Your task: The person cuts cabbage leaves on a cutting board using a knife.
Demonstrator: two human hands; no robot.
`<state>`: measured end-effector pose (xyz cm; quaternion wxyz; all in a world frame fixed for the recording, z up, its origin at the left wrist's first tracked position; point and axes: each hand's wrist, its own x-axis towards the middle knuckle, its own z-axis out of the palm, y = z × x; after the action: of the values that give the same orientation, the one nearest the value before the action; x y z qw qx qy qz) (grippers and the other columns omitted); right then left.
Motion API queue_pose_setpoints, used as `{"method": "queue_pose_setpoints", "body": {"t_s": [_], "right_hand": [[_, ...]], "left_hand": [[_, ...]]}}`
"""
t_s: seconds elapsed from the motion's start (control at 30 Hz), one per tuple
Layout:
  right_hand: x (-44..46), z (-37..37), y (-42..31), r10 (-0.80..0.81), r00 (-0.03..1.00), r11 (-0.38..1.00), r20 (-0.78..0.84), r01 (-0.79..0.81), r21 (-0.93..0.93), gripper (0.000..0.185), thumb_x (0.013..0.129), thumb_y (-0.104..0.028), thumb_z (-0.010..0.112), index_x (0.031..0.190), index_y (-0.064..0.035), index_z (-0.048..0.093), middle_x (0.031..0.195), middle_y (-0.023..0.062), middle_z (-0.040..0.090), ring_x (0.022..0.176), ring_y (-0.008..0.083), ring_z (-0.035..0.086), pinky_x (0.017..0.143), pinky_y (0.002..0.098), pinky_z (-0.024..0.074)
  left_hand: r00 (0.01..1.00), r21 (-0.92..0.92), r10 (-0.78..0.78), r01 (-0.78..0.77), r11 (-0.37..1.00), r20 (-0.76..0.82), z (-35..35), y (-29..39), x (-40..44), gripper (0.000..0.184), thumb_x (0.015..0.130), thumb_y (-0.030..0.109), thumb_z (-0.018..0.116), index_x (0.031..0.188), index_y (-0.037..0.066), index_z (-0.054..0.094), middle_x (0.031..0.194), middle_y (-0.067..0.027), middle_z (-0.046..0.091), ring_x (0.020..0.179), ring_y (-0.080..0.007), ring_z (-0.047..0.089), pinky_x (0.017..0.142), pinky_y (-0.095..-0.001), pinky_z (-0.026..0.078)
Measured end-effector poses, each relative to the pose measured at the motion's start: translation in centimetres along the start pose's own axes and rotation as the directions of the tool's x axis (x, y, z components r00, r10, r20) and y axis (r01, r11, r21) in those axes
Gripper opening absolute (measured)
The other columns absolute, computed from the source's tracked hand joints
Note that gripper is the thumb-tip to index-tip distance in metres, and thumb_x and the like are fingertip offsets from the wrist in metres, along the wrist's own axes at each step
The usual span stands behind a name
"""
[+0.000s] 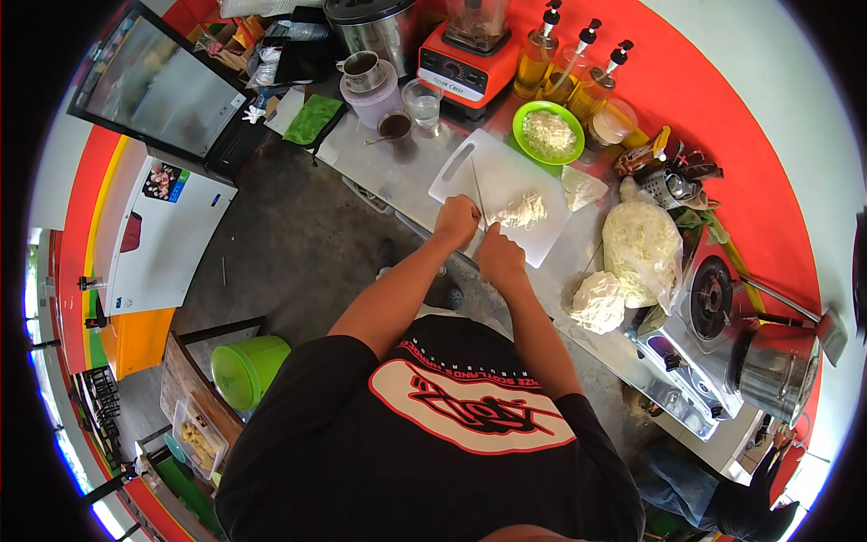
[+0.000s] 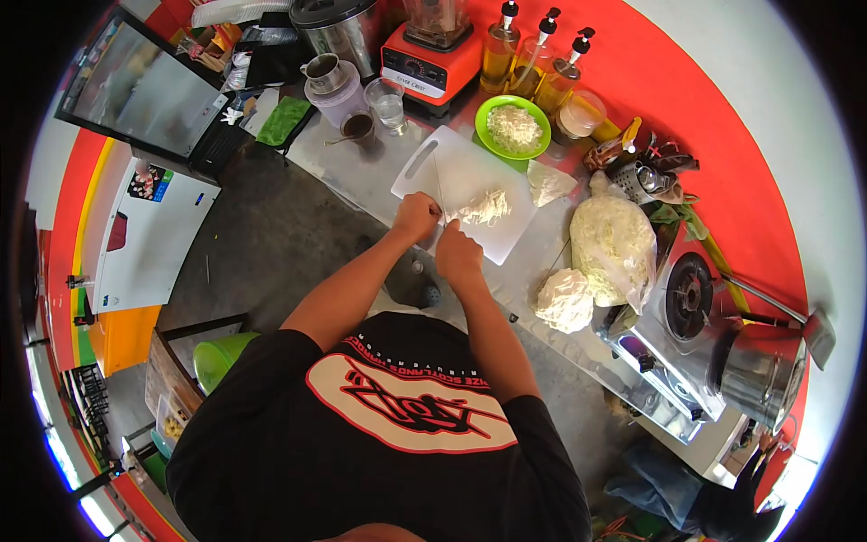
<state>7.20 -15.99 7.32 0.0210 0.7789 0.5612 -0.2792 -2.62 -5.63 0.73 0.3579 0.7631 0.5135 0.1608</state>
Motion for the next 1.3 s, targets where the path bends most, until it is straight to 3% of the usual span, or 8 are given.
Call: {"method": "queue_pose_setpoints", "body": {"t_s": [0.17,0.23,0.43,0.5,0.77,0.93,1.1,1.3], "right_hand": [[1.0,2.5,0.4,0.041,0.998,0.998,-0.048,-0.039,0.044,0.032,0.091,-0.010,0.057,0.118,0.0036,0.045,0.100,0.0274,0.072,0.096,0.0419,0.072,0.083,0.0493,0.0572],[0.8,1.9,0.2,0.044,0.998,0.998,-0.054,-0.041,0.051,0.032,0.091,-0.011,0.056,0.117,0.0034,0.045,0.101,0.0275,0.072,0.096,0.0421,0.072,0.083,0.0495,0.0570],[0.3,1.7,0.2,0.039,0.999,0.998,-0.012,-0.038,0.051,0.030,0.092,-0.011,0.056,0.115,0.0026,0.045,0.100,0.0276,0.072,0.096,0.0427,0.072,0.082,0.0495,0.0571],[0.7,2.6,0.1,0.042,0.997,0.995,-0.068,-0.035,0.096,0.030,0.091,-0.011,0.057,0.115,0.0023,0.045,0.100,0.0272,0.072,0.095,0.0424,0.072,0.082,0.0488,0.0574],[0.2,1.8,0.3,0.031,0.999,0.996,-0.032,-0.028,0.082,0.028,0.093,-0.012,0.053,0.116,0.0027,0.045,0.101,0.0289,0.071,0.096,0.0440,0.072,0.084,0.0500,0.0571],[0.2,1.8,-0.3,0.048,0.997,0.992,-0.055,-0.042,0.118,0.029,0.093,-0.012,0.053,0.117,0.0031,0.045,0.103,0.0292,0.071,0.098,0.0443,0.071,0.085,0.0503,0.0568],[-0.7,0.7,0.0,0.024,1.000,0.995,0.010,-0.025,0.098,0.028,0.094,-0.012,0.051,0.117,0.0031,0.045,0.104,0.0305,0.070,0.098,0.0450,0.071,0.086,0.0511,0.0562],[-0.1,2.0,0.1,0.035,0.999,0.994,-0.040,-0.031,0.102,0.027,0.095,-0.012,0.049,0.117,0.0037,0.047,0.105,0.0306,0.070,0.098,0.0444,0.071,0.087,0.0514,0.0557]], "left_hand": [[0.999,-0.035,-0.041,0.041,0.999,-0.011,-0.3,0.4,-0.6,0.008,0.077,0.009,0.074,0.083,0.006,0.079,0.084,-0.0152,0.075,0.080,-0.0309,0.074,0.077,-0.0375,0.060],[0.999,-0.127,-0.029,0.031,0.991,0.021,-0.4,0.0,-0.8,0.006,0.080,0.008,0.071,0.082,0.007,0.077,0.085,-0.0174,0.074,0.082,-0.0362,0.073,0.078,-0.0422,0.059],[0.999,0.002,0.007,-0.007,1.000,-0.039,0.1,0.4,-1.0,0.008,0.080,0.007,0.070,0.082,0.006,0.078,0.085,-0.0200,0.073,0.082,-0.0383,0.072,0.077,-0.0440,0.059],[1.000,0.000,-0.001,0.001,1.000,-0.025,-0.1,0.6,-1.0,0.009,0.081,0.006,0.069,0.082,0.006,0.078,0.085,-0.0204,0.073,0.082,-0.0386,0.072,0.077,-0.0442,0.059],[0.996,0.004,0.064,-0.064,0.998,-0.059,-0.1,0.5,-1.1,0.011,0.082,0.006,0.067,0.083,0.004,0.077,0.087,-0.0212,0.073,0.083,-0.0388,0.072,0.079,-0.0449,0.059],[0.998,0.019,0.016,-0.015,1.000,-0.059,0.3,0.2,-1.0,0.016,0.079,0.006,0.065,0.084,0.007,0.079,0.086,-0.0166,0.074,0.081,-0.0352,0.073,0.079,-0.0412,0.059],[0.996,0.015,0.028,-0.027,1.000,-0.082,0.3,0.1,-1.0,0.014,0.079,0.006,0.067,0.085,0.006,0.079,0.086,-0.0172,0.074,0.081,-0.0351,0.073,0.079,-0.0408,0.059],[1.000,-0.015,-0.024,0.024,1.000,-0.008,0.0,0.1,-0.6,0.010,0.080,0.009,0.070,0.085,0.005,0.079,0.086,-0.0171,0.074,0.082,-0.0352,0.073,0.079,-0.0411,0.059]]}}
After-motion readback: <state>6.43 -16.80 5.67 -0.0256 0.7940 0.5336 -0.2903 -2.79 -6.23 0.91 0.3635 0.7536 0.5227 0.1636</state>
